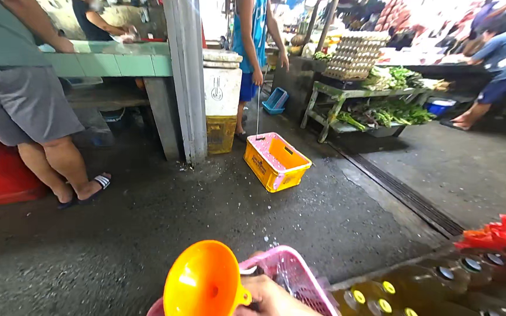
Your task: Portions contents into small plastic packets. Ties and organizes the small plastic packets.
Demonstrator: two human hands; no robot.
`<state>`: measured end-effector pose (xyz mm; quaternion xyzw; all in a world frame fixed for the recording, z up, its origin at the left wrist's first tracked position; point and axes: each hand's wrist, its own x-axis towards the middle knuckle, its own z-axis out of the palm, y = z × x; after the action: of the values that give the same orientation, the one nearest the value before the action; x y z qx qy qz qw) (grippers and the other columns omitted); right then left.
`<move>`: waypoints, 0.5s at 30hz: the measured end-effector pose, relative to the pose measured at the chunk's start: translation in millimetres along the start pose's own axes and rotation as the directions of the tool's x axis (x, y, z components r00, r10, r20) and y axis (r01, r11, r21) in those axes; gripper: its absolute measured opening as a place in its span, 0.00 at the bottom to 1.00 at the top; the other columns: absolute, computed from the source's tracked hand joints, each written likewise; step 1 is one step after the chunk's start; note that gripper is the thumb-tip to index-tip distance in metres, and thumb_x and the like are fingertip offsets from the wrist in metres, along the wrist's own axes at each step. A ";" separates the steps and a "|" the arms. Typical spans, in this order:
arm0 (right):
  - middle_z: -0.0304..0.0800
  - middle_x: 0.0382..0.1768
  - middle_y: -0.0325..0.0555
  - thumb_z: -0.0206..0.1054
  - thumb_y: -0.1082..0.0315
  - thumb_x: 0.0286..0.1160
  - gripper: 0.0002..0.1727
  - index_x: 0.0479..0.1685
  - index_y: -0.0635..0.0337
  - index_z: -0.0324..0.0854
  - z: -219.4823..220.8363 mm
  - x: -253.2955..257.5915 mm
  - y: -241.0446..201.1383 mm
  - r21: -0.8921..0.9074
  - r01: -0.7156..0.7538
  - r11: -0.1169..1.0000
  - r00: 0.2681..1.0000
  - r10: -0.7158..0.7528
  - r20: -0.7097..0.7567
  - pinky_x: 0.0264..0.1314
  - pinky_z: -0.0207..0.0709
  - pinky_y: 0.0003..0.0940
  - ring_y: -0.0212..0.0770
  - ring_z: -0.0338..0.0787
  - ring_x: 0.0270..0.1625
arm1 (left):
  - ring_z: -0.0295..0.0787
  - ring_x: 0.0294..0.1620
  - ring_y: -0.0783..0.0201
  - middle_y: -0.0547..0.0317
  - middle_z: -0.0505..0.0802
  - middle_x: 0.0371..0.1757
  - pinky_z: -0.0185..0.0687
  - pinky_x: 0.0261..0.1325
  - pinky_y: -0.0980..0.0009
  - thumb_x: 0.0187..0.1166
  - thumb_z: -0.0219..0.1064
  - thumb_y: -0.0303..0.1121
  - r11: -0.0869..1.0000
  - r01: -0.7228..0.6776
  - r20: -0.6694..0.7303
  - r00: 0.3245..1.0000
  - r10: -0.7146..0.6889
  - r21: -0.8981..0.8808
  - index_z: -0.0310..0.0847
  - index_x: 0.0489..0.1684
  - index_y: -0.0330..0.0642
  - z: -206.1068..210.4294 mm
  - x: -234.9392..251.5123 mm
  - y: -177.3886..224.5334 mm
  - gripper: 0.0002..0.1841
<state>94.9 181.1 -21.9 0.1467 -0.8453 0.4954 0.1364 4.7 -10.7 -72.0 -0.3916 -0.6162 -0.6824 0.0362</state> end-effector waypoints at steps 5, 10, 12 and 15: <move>0.93 0.41 0.49 0.66 0.70 0.81 0.08 0.48 0.65 0.89 1.5 -1.5 -4.7 0.000 -0.041 0.999 0.989 0.041 0.141 0.57 0.85 0.33 0.37 0.92 0.47 | 0.90 0.61 0.67 0.70 0.94 0.57 0.86 0.67 0.68 0.90 0.59 0.44 0.987 -0.031 -0.112 0.994 0.013 -0.157 0.86 0.61 0.56 2.2 16.3 27.1 0.13; 0.92 0.40 0.51 0.66 0.70 0.81 0.08 0.47 0.64 0.89 1.5 0.5 -6.4 -0.004 -0.094 0.996 0.947 0.091 0.307 0.57 0.84 0.40 0.43 0.91 0.47 | 0.90 0.55 0.72 0.75 0.93 0.56 0.86 0.61 0.76 0.90 0.58 0.45 0.956 -0.057 -0.097 0.995 0.030 -0.288 0.86 0.61 0.61 5.8 40.0 39.8 0.12; 0.92 0.40 0.50 0.66 0.69 0.81 0.08 0.46 0.64 0.88 0.3 2.5 -5.9 0.004 -0.114 0.993 0.927 0.105 0.360 0.56 0.84 0.42 0.44 0.91 0.46 | 0.91 0.53 0.72 0.74 0.93 0.55 0.87 0.59 0.76 0.90 0.59 0.45 0.950 -0.053 -0.096 0.995 0.024 -0.307 0.86 0.61 0.61 6.6 42.5 39.6 0.12; 0.91 0.40 0.50 0.67 0.69 0.80 0.07 0.46 0.63 0.88 -1.3 4.0 -5.3 0.015 -0.139 0.990 0.897 0.119 0.426 0.54 0.84 0.43 0.44 0.91 0.46 | 0.91 0.53 0.71 0.73 0.93 0.56 0.88 0.58 0.76 0.90 0.59 0.44 0.948 -0.044 -0.095 0.995 0.015 -0.315 0.86 0.61 0.60 5.2 42.2 37.5 0.12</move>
<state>93.4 179.3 -15.5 0.1974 -0.8512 0.4785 -0.0870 -1.9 3.2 -17.5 -0.3700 -0.4905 -0.7889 0.0111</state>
